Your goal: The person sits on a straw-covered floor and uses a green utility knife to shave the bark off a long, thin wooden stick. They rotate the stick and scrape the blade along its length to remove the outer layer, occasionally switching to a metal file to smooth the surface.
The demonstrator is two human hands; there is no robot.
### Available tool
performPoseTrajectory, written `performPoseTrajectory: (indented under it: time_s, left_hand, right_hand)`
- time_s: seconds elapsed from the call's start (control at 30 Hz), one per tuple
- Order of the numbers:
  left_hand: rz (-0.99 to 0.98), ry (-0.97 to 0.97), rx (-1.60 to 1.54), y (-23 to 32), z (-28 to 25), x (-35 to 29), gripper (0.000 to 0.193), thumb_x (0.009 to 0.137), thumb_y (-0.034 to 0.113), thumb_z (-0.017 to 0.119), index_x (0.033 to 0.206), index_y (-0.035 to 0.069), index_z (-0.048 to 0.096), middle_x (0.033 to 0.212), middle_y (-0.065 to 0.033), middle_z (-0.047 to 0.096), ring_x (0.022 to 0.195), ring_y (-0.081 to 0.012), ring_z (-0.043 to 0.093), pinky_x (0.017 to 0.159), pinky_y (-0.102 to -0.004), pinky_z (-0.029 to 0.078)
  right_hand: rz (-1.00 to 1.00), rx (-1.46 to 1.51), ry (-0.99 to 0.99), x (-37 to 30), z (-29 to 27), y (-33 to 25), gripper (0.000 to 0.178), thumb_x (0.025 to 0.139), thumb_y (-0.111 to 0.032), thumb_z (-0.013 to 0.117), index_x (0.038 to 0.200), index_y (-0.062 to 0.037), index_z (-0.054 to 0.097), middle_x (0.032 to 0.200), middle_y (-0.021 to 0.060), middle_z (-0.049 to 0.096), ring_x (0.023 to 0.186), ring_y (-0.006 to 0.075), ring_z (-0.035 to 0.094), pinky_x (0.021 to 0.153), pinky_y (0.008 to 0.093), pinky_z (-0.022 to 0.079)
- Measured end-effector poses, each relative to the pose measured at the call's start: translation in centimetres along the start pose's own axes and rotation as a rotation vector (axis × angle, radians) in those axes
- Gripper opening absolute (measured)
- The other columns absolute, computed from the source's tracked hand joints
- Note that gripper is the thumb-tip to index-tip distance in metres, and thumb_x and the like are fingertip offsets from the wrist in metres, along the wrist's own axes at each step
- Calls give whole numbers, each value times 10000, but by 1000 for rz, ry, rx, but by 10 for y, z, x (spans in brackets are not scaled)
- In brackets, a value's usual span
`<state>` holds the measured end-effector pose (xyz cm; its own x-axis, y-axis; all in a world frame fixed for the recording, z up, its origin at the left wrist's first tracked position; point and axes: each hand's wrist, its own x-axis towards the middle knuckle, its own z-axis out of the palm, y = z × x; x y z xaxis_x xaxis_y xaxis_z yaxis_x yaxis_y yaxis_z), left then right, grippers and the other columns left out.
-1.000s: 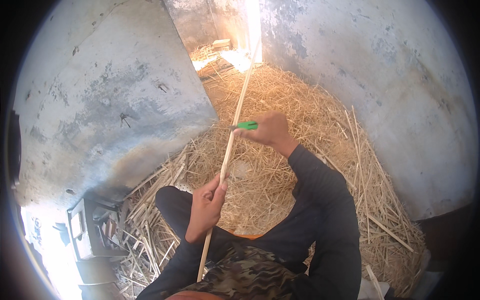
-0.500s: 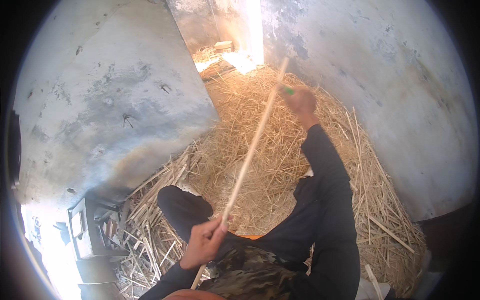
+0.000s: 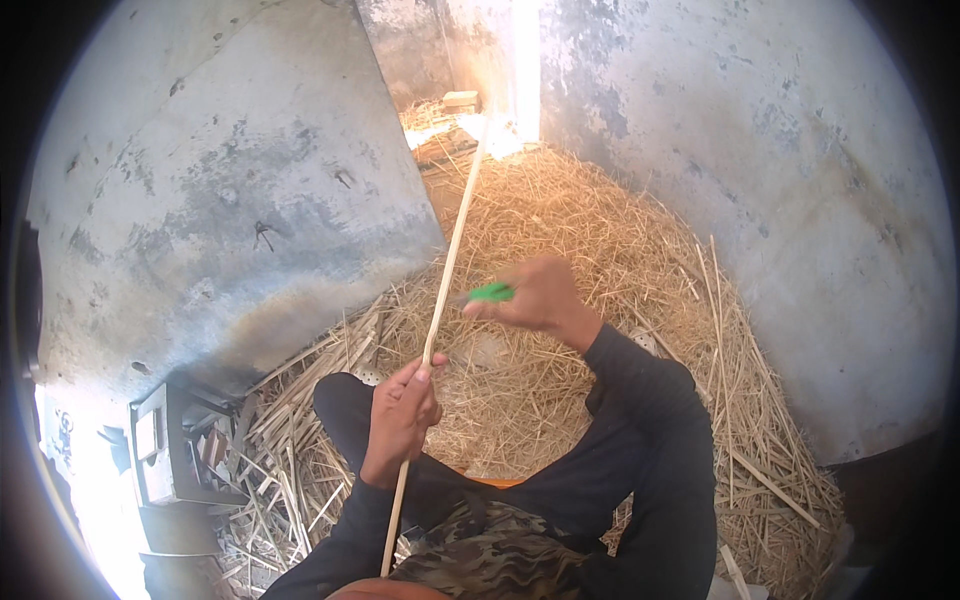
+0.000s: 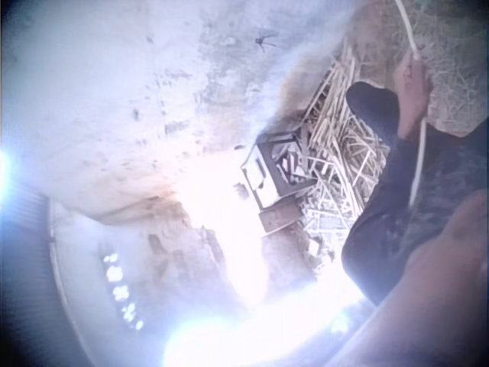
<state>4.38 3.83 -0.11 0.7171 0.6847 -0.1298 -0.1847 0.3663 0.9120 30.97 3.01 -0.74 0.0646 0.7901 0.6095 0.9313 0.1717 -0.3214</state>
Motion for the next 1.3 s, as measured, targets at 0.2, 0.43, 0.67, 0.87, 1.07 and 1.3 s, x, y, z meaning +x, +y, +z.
performPoseTrajectory:
  time_s: [0.2,0.43,0.67,0.87,1.07,1.3]
  left_hand:
    - [-6,-93,9,7,11,5,336,1022,214,474,1246,-31,526,570,95,306,467,-12,253,458,-202,222]
    - [-1,-70,57,4,8,8,339,1026,224,470,1250,-25,525,574,97,314,474,-10,264,454,-202,215]
    - [-36,-46,116,3,18,-12,329,1011,205,490,1221,-44,538,585,87,320,481,-22,264,468,-221,236]
    - [-52,-22,311,-6,7,-41,302,1015,155,481,1240,-24,572,615,98,357,526,0,290,471,-195,224]
    - [54,43,516,2,-4,-53,277,1004,122,494,1224,-15,591,656,101,372,570,1,288,491,-199,220]
    - [-7,-86,633,3,-8,-99,266,974,156,546,1154,-20,632,685,69,468,611,-15,378,515,-196,293]
  right_hand:
    - [-6,-117,50,8,-4,8,730,710,-836,542,439,-161,478,388,-11,400,335,138,408,355,325,329]
    - [-187,-85,30,0,1,-6,721,701,-831,560,449,-157,520,375,-34,379,316,121,370,340,305,293]
    - [34,-244,100,6,2,41,735,739,-835,512,430,-170,456,381,-68,317,322,85,315,327,283,258]
    - [153,-192,106,4,-2,57,792,775,-886,308,446,-175,419,387,-64,320,323,92,311,315,295,249]
    - [0,-138,58,-4,18,24,798,763,-904,271,455,-180,404,404,-88,299,339,80,288,308,280,216]
    - [611,-305,134,6,-30,148,682,832,-787,432,518,-192,546,448,-91,275,372,81,221,357,266,162]
